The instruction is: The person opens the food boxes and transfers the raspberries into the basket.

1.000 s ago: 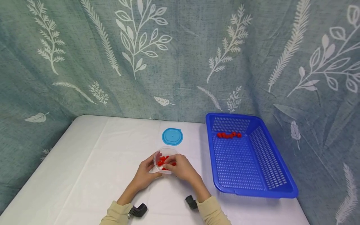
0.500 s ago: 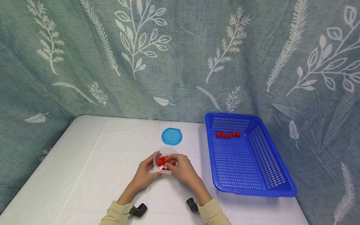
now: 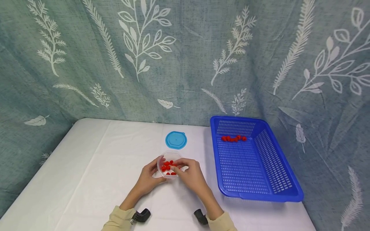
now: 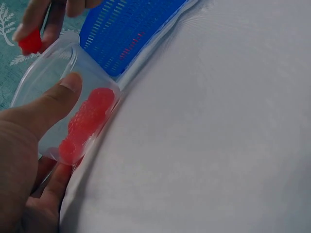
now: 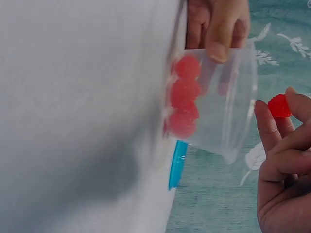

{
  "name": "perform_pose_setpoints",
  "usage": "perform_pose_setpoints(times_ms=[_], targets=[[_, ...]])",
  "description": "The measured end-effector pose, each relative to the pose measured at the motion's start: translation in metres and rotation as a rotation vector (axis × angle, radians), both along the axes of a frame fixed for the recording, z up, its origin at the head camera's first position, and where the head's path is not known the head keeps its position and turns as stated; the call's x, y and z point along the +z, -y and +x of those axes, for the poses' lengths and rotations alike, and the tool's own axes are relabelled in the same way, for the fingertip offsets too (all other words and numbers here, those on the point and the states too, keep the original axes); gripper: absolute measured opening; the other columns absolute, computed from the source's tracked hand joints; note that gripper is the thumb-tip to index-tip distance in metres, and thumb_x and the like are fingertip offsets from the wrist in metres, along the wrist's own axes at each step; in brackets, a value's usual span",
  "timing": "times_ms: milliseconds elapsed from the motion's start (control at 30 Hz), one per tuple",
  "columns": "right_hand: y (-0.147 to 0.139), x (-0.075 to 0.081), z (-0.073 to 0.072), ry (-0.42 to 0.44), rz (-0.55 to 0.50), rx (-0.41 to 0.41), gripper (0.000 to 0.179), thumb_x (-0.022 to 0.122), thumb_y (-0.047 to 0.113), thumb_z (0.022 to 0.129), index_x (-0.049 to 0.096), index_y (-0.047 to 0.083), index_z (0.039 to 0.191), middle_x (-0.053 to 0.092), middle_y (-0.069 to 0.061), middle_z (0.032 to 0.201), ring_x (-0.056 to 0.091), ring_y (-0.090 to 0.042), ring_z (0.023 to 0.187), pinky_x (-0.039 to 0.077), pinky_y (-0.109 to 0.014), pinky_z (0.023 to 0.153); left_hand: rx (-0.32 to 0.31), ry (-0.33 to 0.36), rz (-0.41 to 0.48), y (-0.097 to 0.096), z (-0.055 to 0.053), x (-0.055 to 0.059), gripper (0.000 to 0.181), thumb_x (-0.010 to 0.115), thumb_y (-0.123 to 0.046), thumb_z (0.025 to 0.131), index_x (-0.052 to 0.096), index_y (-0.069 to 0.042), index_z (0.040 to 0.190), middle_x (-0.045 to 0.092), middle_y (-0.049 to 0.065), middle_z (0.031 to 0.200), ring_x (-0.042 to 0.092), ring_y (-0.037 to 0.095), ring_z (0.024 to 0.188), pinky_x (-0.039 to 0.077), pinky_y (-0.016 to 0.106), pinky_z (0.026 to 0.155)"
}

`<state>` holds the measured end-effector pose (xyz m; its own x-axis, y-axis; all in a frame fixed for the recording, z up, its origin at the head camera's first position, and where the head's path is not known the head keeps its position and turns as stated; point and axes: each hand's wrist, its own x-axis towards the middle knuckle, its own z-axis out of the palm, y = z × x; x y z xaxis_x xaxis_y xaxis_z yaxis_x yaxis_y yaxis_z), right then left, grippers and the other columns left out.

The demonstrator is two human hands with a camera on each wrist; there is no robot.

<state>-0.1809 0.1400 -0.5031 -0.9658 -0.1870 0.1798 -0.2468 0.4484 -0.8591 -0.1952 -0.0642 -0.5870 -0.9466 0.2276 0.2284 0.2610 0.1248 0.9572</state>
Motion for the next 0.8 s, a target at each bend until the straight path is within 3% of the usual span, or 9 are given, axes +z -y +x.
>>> perform_pose_setpoints(times_ms=[100,267,467,600,800], targets=[[-0.002,0.007,0.008,0.041,-0.018,0.005,0.014,0.079,0.013,0.089,0.077,0.005,0.100,0.073,-0.005,0.087,0.044,-0.008,0.041,0.043,-0.023,0.034,0.003,0.019,-0.011,0.000,0.001,0.001,0.088,0.089,-0.008,0.077,0.044,-0.007,0.153,0.055,0.016,0.148,0.059,0.033,0.130,0.047,0.036,0.111],[-0.006,0.026,0.024,0.101,-0.018,0.028,0.014,0.077,0.015,0.091,0.077,0.010,0.103,0.071,-0.004,0.089,0.038,-0.008,0.038,0.039,-0.020,0.034,0.011,-0.001,-0.030,0.000,0.002,0.002,0.087,0.090,-0.011,0.076,0.047,-0.008,0.151,0.054,0.012,0.149,0.054,0.030,0.136,0.043,0.036,0.114],[-0.017,0.054,0.035,0.074,-0.019,0.052,0.015,0.078,0.022,0.091,0.077,0.014,0.104,0.071,-0.006,0.092,0.038,-0.007,0.039,0.039,-0.020,0.035,0.028,-0.005,-0.047,-0.001,0.002,0.003,0.086,0.091,-0.013,0.074,0.050,-0.008,0.149,0.055,0.010,0.148,0.054,0.028,0.135,0.043,0.036,0.114],[-0.028,0.074,0.036,0.028,-0.003,0.048,0.014,0.078,0.022,0.091,0.077,0.016,0.103,0.072,-0.006,0.093,0.036,-0.006,0.040,0.038,-0.021,0.034,0.035,0.003,-0.049,-0.001,0.002,0.002,0.083,0.092,-0.013,0.074,0.052,-0.009,0.147,0.056,0.009,0.146,0.054,0.029,0.135,0.044,0.037,0.114],[-0.053,0.100,0.023,-0.028,0.030,0.020,0.014,0.077,0.023,0.092,0.077,0.015,0.104,0.073,-0.007,0.095,0.035,-0.007,0.039,0.037,-0.023,0.035,0.026,-0.009,-0.021,-0.001,0.003,0.001,0.080,0.091,-0.010,0.075,0.054,-0.011,0.146,0.055,0.008,0.147,0.052,0.029,0.138,0.043,0.042,0.114]])
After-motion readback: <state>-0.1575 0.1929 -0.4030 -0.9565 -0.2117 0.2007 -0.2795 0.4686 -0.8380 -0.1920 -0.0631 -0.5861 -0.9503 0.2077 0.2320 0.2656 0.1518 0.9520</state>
